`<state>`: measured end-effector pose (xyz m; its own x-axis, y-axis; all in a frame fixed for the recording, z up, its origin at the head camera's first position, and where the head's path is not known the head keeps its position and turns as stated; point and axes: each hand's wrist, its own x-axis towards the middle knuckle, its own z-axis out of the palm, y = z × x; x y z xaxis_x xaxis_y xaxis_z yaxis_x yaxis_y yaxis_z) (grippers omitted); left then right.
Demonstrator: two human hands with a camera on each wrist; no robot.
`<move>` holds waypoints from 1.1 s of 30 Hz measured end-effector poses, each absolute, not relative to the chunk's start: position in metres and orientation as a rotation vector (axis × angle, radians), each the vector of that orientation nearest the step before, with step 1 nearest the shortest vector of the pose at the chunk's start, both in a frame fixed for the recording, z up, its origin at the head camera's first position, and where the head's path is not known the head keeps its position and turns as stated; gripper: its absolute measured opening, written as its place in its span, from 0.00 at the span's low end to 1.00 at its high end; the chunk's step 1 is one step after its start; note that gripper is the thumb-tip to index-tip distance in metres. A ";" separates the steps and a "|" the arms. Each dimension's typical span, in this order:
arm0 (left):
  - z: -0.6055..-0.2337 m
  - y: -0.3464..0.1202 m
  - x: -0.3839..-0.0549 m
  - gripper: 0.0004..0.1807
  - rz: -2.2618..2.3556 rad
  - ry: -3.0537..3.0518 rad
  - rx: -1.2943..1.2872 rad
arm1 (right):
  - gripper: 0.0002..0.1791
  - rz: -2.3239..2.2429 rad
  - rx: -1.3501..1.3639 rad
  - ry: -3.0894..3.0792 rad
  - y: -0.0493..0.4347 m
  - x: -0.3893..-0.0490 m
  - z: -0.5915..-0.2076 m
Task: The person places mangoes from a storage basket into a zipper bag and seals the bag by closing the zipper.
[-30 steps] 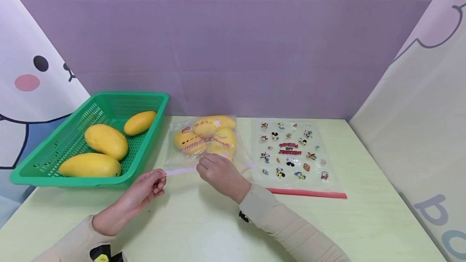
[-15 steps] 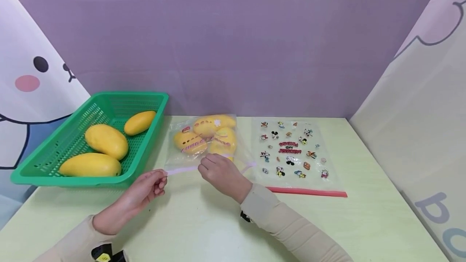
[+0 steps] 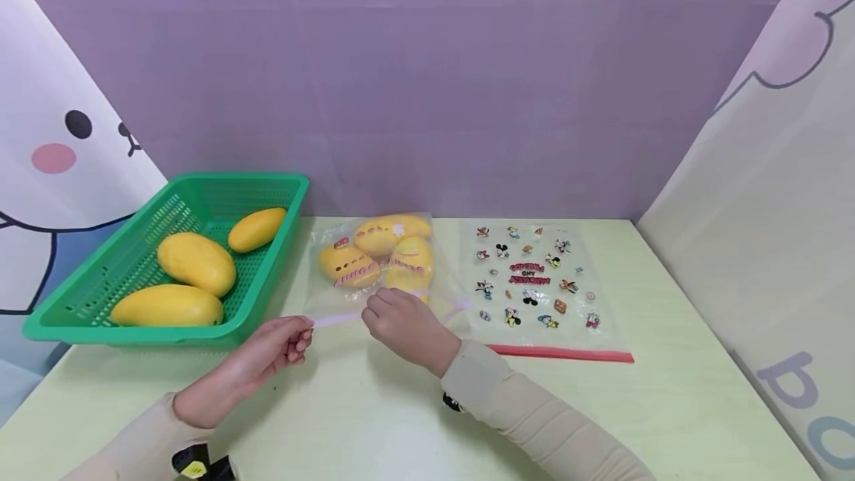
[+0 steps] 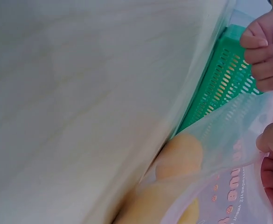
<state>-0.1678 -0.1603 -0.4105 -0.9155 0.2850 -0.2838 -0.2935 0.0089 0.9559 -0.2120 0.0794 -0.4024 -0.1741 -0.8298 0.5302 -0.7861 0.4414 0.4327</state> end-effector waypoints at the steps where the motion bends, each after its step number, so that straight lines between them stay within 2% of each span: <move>1: -0.411 -0.160 -0.168 0.14 1.959 1.896 -0.013 | 0.05 -0.079 1.354 -1.973 0.079 -0.211 -0.403; 22: -0.416 -0.161 -0.170 0.13 1.944 1.885 0.003 | 0.03 -0.099 1.312 -2.096 0.073 -0.206 -0.405; 33: -0.415 -0.170 -0.171 0.14 1.943 1.847 0.068 | 0.06 -0.046 1.350 -2.086 0.074 -0.209 -0.401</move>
<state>-0.1715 -0.1700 -0.4150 -0.8949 0.3546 -0.2709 -0.2886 0.0030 0.9574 -0.2095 0.0742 -0.4006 -0.2631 -0.8286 0.4942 -0.8058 0.4704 0.3598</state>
